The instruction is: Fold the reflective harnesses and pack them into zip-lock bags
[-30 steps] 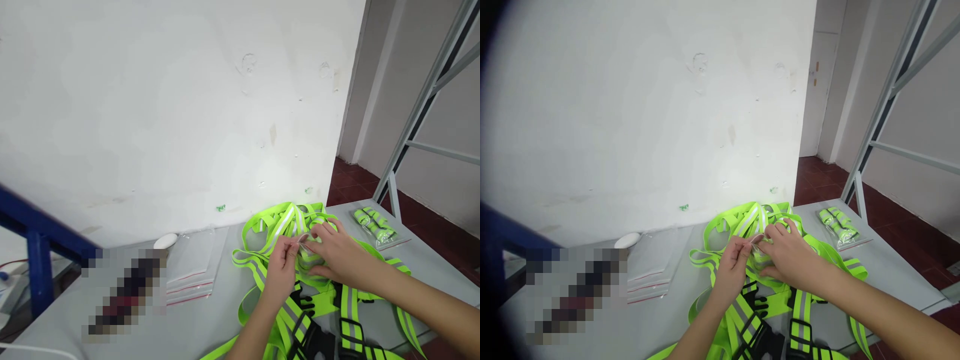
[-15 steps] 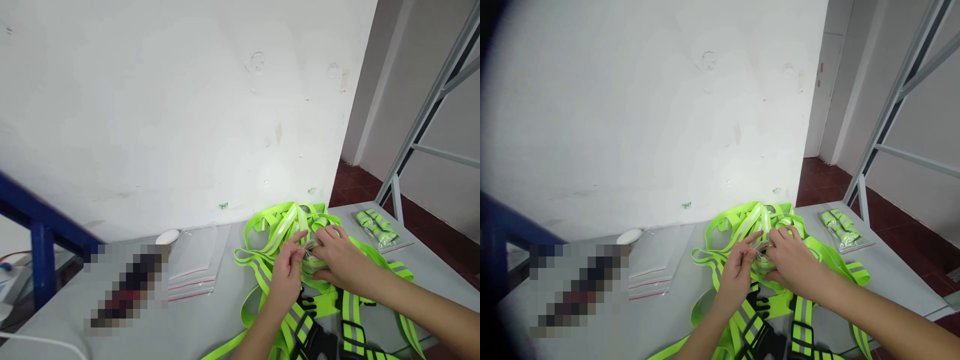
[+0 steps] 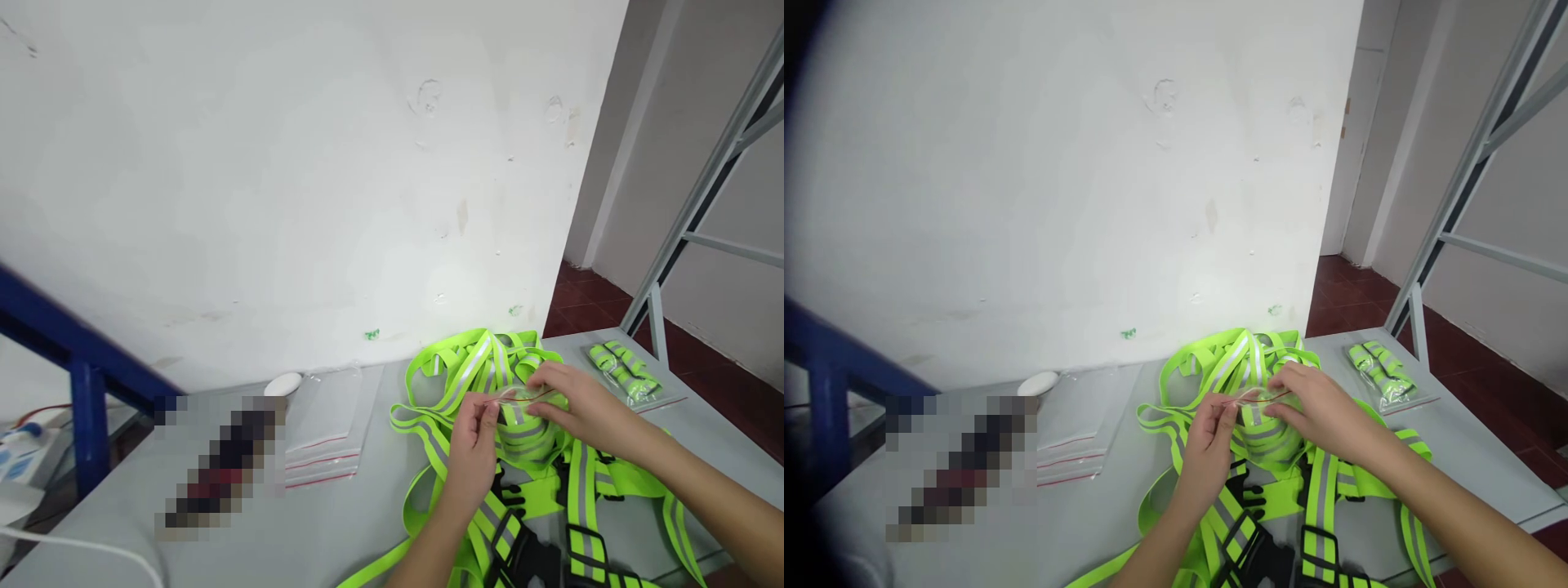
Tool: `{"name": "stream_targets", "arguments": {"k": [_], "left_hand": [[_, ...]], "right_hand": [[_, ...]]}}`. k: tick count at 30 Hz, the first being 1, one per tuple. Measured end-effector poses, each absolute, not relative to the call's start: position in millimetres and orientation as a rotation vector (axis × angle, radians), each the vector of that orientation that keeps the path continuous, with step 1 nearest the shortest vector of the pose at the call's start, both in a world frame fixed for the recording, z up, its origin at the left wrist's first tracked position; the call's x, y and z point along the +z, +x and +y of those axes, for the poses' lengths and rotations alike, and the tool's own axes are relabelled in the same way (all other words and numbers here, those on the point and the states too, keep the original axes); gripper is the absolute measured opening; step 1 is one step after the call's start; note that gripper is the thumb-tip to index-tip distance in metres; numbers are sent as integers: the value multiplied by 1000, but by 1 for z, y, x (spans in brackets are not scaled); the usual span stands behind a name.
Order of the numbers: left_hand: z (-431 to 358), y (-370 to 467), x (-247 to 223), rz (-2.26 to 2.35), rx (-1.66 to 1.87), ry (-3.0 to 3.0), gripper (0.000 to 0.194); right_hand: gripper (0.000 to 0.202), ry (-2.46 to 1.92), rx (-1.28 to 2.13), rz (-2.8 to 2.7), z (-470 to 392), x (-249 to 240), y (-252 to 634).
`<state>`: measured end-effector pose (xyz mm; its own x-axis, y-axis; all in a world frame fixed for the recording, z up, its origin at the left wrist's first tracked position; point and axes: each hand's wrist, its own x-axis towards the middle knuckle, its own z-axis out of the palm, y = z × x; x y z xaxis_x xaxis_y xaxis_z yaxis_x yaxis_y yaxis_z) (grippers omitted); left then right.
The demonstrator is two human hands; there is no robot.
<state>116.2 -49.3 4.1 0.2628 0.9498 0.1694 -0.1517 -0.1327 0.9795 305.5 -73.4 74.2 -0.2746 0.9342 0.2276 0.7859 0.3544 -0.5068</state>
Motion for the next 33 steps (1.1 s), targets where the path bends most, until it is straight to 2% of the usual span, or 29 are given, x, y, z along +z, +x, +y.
{"name": "stream_targets", "arguments": {"k": [1,7,12,16,25,30,33], "left_hand": [[-49,116,5,827,1182,1335,27],[-52,115,7,908,1176,1244,33],[-50,117,12,830,1070,1218,37],[-47,117,16,844,1045,1267,35],[-43,113,14,849,1065,1311,27],[-37,102,31,986,1078,1793,17],[-38,103,51,1004,1043,2234,24]], "right_hand": [[15,-1489,425,-2156,-72,75,309],[24,-1627,636,-1931,-68,76,316],[24,-1572,747,-1817,-68,68,310],[22,-1558,749,-1826,-71,68,320],[30,-1487,1004,-1609,-81,64,334],[27,-1399,936,-1582,-83,66,325],[26,-1364,878,-1628,-82,70,322]]}}
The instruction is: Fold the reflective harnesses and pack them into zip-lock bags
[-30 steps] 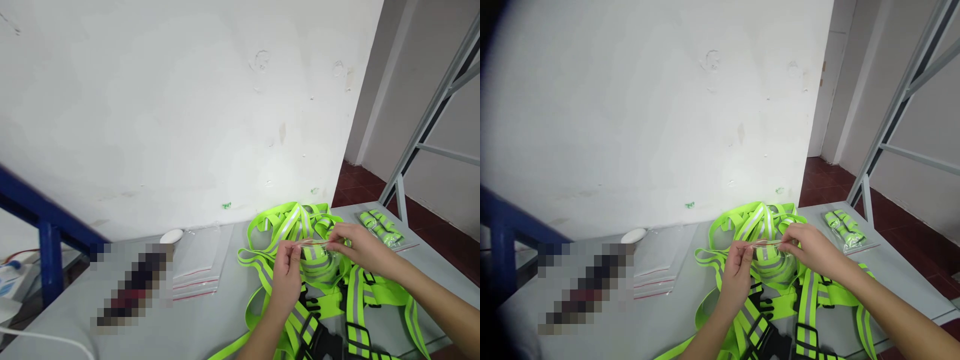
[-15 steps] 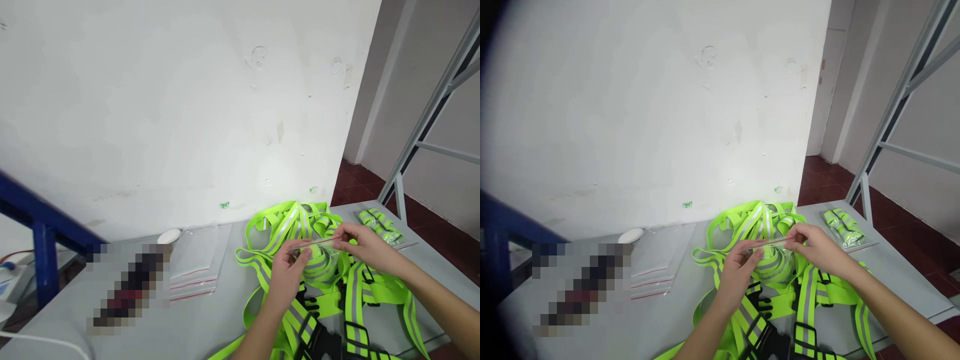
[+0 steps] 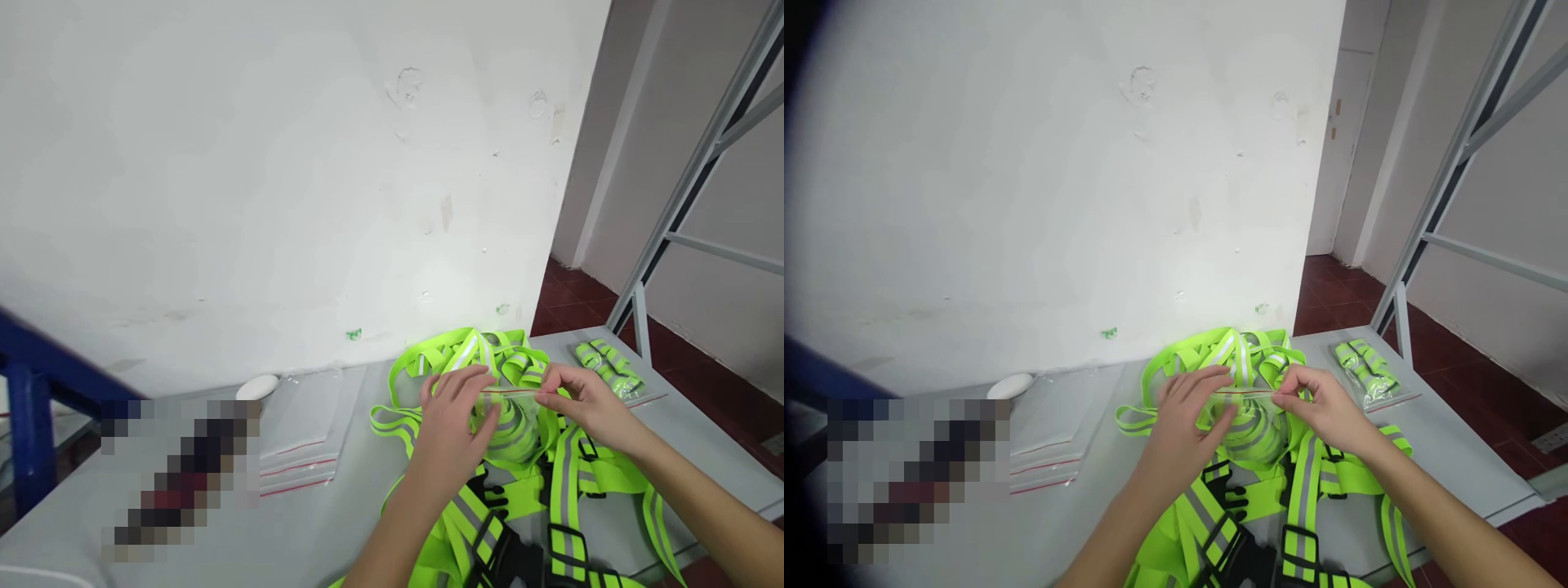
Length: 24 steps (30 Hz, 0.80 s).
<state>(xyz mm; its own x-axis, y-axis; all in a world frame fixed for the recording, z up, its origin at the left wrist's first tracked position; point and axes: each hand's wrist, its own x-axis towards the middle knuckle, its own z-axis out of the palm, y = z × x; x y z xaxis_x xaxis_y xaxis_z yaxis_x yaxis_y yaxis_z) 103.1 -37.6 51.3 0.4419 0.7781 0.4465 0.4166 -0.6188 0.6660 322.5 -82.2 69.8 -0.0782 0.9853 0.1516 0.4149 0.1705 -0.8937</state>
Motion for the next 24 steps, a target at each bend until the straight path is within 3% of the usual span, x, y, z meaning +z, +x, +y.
{"name": "stream_targets", "arguments": {"k": [12,24], "left_hand": [[-27,140,92,896,594,2594,16],[-33,142,87,903,596,2627,19]], "right_hand": [[24,-1363,818,-1747,-75,64,327],[26,-1419,630,-1996,-84,65,322]]}}
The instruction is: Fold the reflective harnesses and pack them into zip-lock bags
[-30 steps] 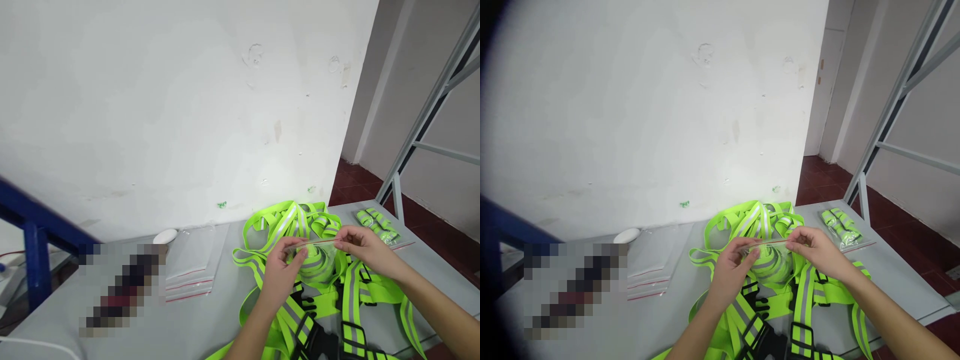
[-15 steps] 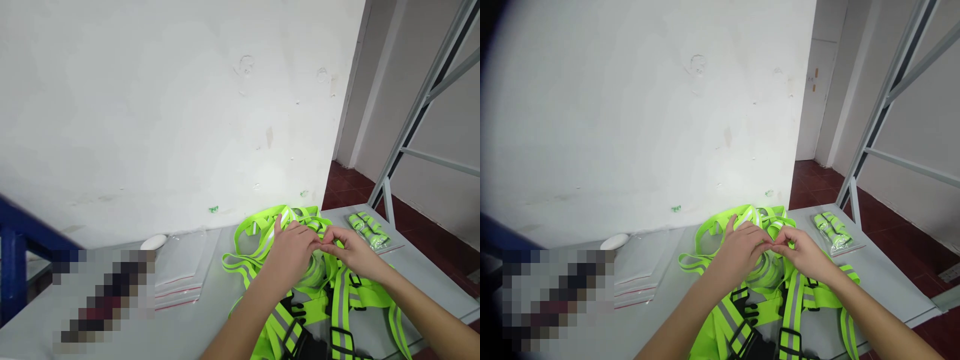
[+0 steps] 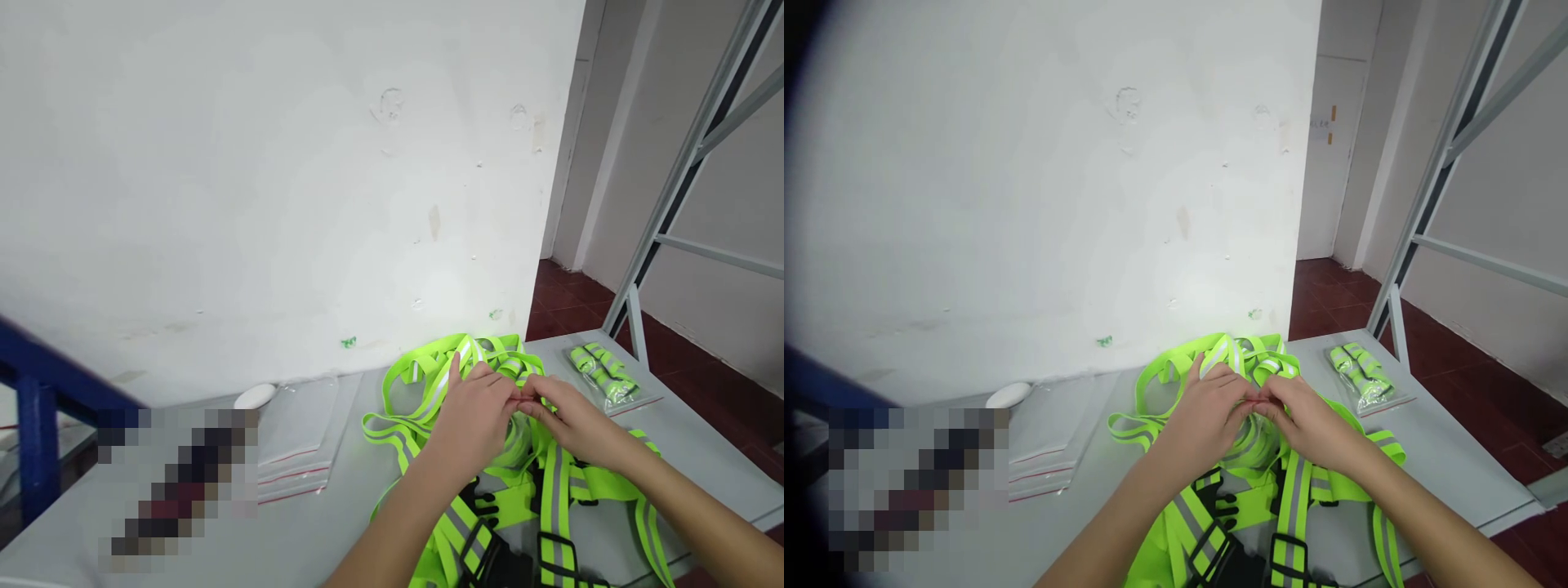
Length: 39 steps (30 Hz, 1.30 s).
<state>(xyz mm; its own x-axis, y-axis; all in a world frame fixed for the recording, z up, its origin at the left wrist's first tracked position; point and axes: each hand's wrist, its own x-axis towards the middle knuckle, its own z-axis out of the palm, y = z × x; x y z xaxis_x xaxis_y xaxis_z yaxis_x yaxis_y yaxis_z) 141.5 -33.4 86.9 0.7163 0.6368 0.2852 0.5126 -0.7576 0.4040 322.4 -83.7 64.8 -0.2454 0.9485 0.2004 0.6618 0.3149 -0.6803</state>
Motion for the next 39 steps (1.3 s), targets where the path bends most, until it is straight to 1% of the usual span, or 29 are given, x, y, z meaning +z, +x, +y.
{"name": "stream_targets", "arguments": {"k": [6,12,21,30,39], "left_hand": [[-30,132,83,865,593,2564,13],[-16,105,74,913,646,2534,12],[-9,82,55,971,799,2602,14],[-1,76,43,1004,950,2576,25],[4,74,52,1048,821,2563,40]], "right_hand": [[28,-1304,486,-2099,-84,56,325],[31,-1308,548,-1959,-88,48,325],[34,-1347,570,-1927,-85,49,323],[33,-1388,529,-1889,-80,40,325],[34,-1404,536,-1862,-65,40,321]]}}
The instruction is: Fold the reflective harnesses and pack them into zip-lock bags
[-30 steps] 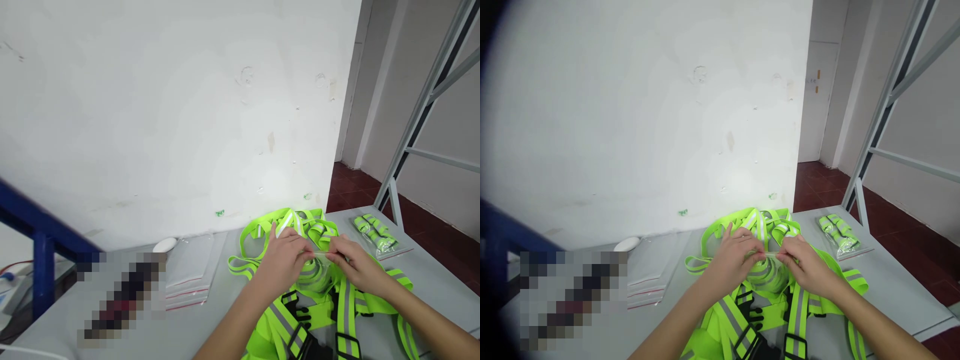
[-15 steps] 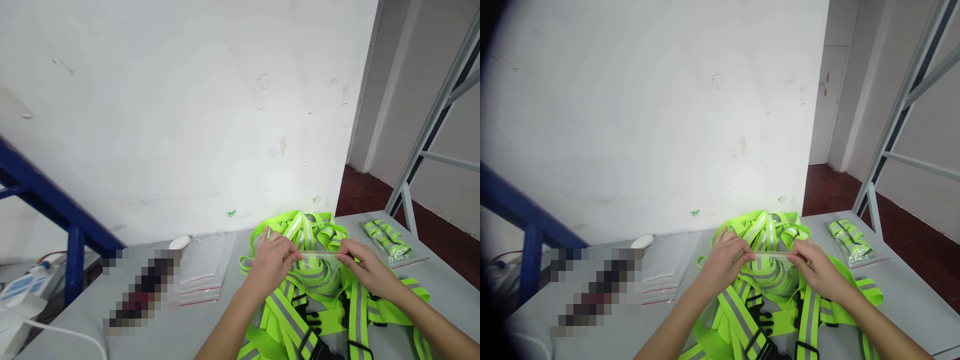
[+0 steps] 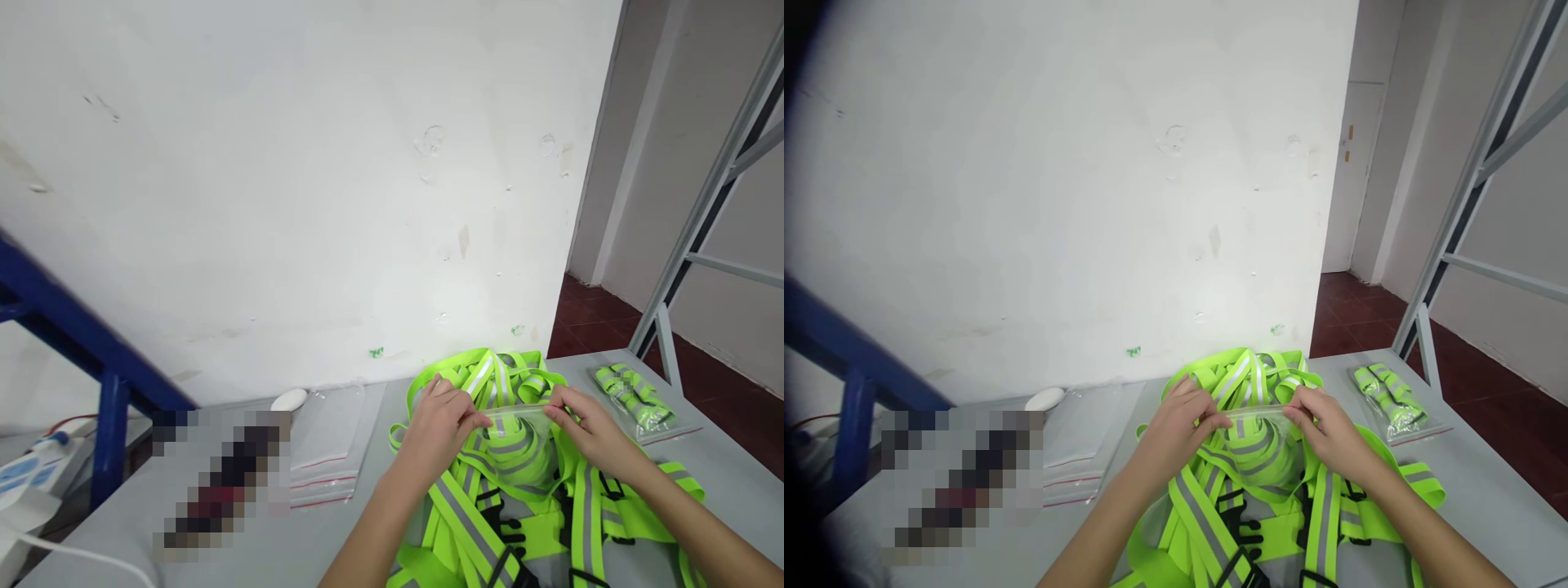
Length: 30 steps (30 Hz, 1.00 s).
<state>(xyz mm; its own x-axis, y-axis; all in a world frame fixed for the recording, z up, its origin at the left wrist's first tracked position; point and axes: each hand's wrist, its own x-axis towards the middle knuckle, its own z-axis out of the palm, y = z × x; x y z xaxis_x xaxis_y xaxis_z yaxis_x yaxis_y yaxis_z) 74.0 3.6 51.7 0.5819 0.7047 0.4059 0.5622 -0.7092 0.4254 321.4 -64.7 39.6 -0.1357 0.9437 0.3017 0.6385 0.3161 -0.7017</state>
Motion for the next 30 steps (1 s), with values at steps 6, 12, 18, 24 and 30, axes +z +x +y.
{"name": "stream_targets", "arguments": {"k": [6,12,18,24,30], "left_hand": [[0,68,34,1197,793,2237,35],[-9,103,30,815,719,1770,68],[2,182,50,662,950,1859,42],[42,271,41,379,903,2548,36],[68,292,-6,376,485,2767,43]], "right_hand": [[29,-1348,673,-1734,-58,43,332],[28,-1224,612,-1674,-66,56,338],[24,-1234,448,-1489,-76,76,386],[29,-1441,538,-1387,-103,30,458],[49,-1931,187,-1672,-141,-25,455]]}}
